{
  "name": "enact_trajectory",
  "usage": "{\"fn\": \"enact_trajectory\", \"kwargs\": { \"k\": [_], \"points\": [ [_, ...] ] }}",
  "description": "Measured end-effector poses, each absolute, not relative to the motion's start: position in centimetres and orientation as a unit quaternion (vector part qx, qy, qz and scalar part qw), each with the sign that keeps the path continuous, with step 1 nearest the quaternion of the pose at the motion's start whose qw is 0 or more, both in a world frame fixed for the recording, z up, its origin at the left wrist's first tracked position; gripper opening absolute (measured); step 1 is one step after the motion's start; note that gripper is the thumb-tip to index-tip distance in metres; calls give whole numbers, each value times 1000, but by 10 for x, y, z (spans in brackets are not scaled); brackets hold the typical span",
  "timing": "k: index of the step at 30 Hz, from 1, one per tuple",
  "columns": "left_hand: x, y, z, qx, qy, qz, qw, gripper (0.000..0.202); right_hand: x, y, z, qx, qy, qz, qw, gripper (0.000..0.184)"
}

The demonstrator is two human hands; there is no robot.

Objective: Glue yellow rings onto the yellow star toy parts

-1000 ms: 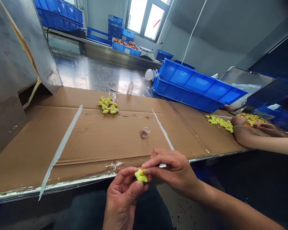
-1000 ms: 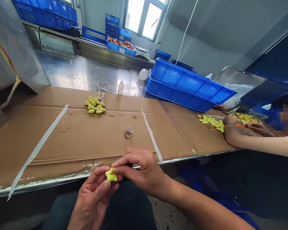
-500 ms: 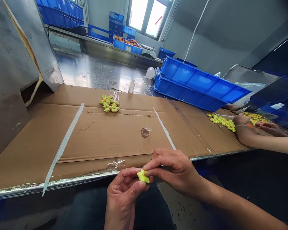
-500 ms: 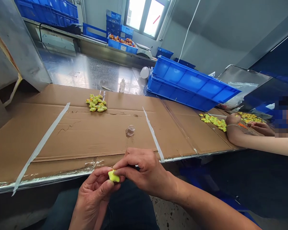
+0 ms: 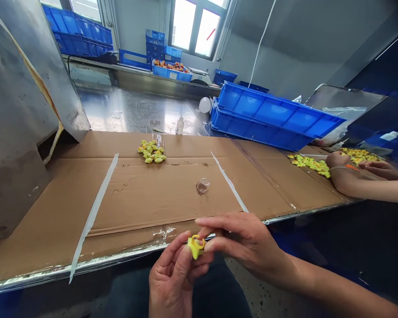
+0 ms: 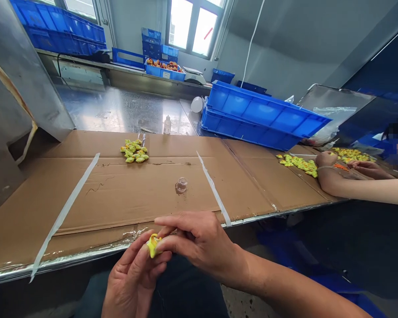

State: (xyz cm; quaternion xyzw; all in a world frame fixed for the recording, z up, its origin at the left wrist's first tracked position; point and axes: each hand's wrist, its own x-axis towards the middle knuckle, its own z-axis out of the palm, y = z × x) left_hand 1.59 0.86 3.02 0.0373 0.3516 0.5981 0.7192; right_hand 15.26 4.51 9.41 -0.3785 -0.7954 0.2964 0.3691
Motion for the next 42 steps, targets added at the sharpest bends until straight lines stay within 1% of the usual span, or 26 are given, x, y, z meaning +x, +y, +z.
{"fn": "enact_trajectory", "kwargs": {
  "k": [3, 6, 10, 13, 15, 18, 20, 23, 26, 29, 32, 37, 42],
  "points": [
    [13, 9, 35, 22, 334, 571, 749, 31, 149, 41, 91, -390, -738, 373, 405, 20],
    [12, 9, 36, 21, 320, 566, 760, 29, 147, 39, 85, -389, -689, 443, 422, 17],
    [10, 7, 36, 20, 299, 546, 783, 27, 147, 37, 79, -388, -673, 463, 428, 15],
    [9, 6, 34, 15, 285, 519, 806, 28, 150, 36, 78, -385, -699, 427, 425, 13],
    [8, 6, 33, 11, 280, 500, 819, 30, 151, 36, 79, -366, -742, 367, 425, 12],
    [8, 5, 30, 6, 277, 485, 830, 30, 152, 38, 82, -322, -805, 279, 413, 15],
    [8, 5, 30, 9, 282, 484, 828, 30, 153, 39, 82, -299, -824, 258, 407, 18],
    [7, 5, 32, 30, 303, 515, 802, 29, 155, 41, 75, -282, -814, 276, 427, 21],
    [7, 7, 32, 63, 321, 575, 750, 29, 156, 37, 65, -307, -769, 308, 468, 26],
    [7, 7, 28, 74, 343, 618, 704, 30, 156, 30, 61, -331, -760, 272, 489, 32],
    [8, 6, 22, 76, 366, 642, 669, 32, 155, 23, 63, -315, -793, 224, 471, 36],
    [10, 4, 16, 125, 383, 676, 617, 30, 151, 20, 64, -315, -829, 184, 424, 36],
    [14, 0, 17, 179, 404, 716, 541, 28, 147, 17, 63, -298, -844, 142, 423, 32]
  ]
}}
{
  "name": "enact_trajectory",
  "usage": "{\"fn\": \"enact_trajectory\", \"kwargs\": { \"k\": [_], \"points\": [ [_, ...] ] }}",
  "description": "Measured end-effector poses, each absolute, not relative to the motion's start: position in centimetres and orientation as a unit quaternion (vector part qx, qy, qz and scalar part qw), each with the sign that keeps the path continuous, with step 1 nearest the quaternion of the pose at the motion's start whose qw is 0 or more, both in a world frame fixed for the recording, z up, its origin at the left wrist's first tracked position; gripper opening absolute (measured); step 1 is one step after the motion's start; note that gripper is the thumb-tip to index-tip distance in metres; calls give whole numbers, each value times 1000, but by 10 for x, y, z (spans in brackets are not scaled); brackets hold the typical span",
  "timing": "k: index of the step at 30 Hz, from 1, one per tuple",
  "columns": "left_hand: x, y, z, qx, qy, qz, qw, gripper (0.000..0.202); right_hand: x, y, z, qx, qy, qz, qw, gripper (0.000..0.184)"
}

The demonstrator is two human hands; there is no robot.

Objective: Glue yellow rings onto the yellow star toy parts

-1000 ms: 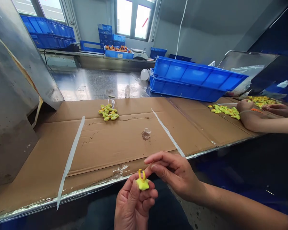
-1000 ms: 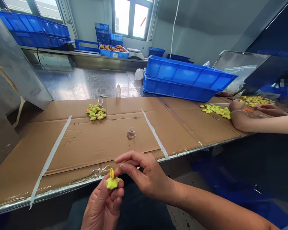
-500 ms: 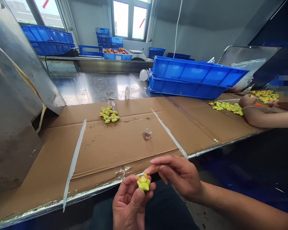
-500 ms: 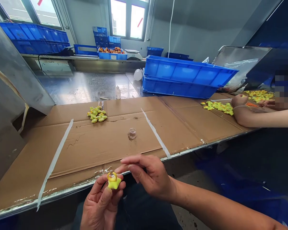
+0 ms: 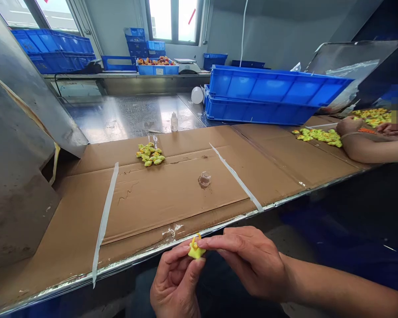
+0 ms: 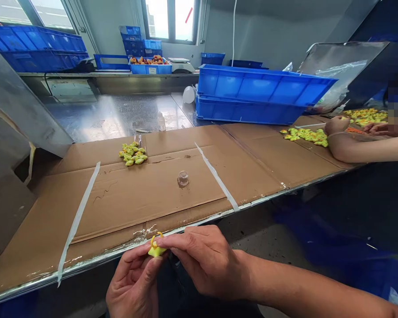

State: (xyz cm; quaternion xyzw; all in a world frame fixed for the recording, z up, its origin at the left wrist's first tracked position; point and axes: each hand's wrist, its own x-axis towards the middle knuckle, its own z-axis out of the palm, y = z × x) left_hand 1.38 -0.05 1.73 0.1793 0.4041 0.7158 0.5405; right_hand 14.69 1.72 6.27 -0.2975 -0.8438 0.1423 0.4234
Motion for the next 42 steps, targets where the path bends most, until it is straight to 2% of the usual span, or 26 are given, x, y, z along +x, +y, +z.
{"fn": "enact_trajectory", "kwargs": {
  "k": [5, 9, 14, 16, 18, 21, 23, 25, 28, 38, 42],
  "points": [
    [17, -8, 17, 288, 411, 745, 440, 19, 146, 13, 64, -296, -845, 133, 424, 28],
    [15, -12, 10, 358, 396, 745, 401, 16, 146, 12, 64, -285, -853, 138, 415, 25],
    [9, -14, 5, 412, 400, 741, 348, 24, 149, 11, 61, -276, -866, 123, 399, 27],
    [8, -13, 9, 371, 388, 746, 393, 28, 152, 9, 59, -263, -867, 101, 411, 28],
    [6, -11, 14, 271, 372, 717, 524, 25, 154, 7, 56, -262, -849, 112, 445, 28],
    [2, -7, 17, 109, 342, 602, 713, 26, 153, 5, 50, -320, -779, 212, 497, 29],
    [0, -6, 17, 57, 318, 543, 775, 28, 150, 6, 47, -353, -734, 286, 504, 29],
    [-1, -5, 16, 42, 295, 517, 803, 28, 148, 7, 45, -359, -714, 337, 497, 27],
    [0, -6, 15, 54, 280, 506, 814, 26, 147, 8, 45, -346, -715, 353, 495, 25],
    [0, -9, 6, 99, 231, 468, 847, 29, 153, 14, 48, -296, -791, 243, 478, 24],
    [4, -14, -1, 102, 183, 468, 859, 23, 157, 12, 51, -267, -834, 211, 435, 23]
  ]
}}
